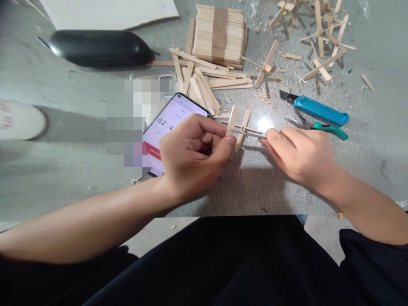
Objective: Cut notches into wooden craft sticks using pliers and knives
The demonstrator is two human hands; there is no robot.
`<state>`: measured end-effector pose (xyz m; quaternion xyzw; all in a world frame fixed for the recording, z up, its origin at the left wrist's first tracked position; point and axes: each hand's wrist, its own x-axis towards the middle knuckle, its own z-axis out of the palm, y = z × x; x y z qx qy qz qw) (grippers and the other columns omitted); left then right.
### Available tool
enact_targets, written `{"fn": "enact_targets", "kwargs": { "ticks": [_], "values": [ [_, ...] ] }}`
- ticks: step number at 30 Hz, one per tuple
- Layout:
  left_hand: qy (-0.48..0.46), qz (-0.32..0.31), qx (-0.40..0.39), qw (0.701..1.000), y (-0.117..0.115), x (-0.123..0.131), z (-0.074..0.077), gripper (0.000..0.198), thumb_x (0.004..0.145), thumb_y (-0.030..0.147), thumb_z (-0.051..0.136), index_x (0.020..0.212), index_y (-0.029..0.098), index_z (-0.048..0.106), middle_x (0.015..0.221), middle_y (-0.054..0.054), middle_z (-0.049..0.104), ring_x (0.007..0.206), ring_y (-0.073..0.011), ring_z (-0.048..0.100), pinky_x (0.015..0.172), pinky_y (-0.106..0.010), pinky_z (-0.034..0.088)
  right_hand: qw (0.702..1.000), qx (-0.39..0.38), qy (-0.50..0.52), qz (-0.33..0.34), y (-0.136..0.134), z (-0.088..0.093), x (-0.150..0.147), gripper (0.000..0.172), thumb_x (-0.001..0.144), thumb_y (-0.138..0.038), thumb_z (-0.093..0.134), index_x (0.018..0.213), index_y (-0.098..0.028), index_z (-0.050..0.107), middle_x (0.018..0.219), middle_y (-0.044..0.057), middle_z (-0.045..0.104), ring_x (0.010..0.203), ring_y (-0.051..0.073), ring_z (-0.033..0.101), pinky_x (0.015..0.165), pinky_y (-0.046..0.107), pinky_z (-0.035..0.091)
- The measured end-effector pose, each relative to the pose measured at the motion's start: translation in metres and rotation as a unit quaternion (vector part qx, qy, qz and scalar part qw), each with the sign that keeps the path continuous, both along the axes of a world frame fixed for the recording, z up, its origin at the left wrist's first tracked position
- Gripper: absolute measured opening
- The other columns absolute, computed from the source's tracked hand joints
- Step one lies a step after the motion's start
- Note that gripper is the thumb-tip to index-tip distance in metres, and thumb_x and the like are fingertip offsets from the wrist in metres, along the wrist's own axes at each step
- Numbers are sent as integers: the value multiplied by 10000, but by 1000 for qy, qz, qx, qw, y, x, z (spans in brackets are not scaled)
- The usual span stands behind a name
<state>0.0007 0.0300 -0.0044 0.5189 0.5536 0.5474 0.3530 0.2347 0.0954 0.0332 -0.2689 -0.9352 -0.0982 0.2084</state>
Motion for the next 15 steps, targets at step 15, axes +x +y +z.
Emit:
{"fn": "enact_targets", "kwargs": {
  "ticks": [15],
  "values": [
    [-8,2,25,1000,6,-7,8,310,1023,377,899,898,261,640,547,81,640,400,-99,554,386,-238,354,999,-4,48,-23,6,1,5,306,1176,-337,629,907,-220,716,644,-29,613,588,138,495,578,347,319]
  ]
}}
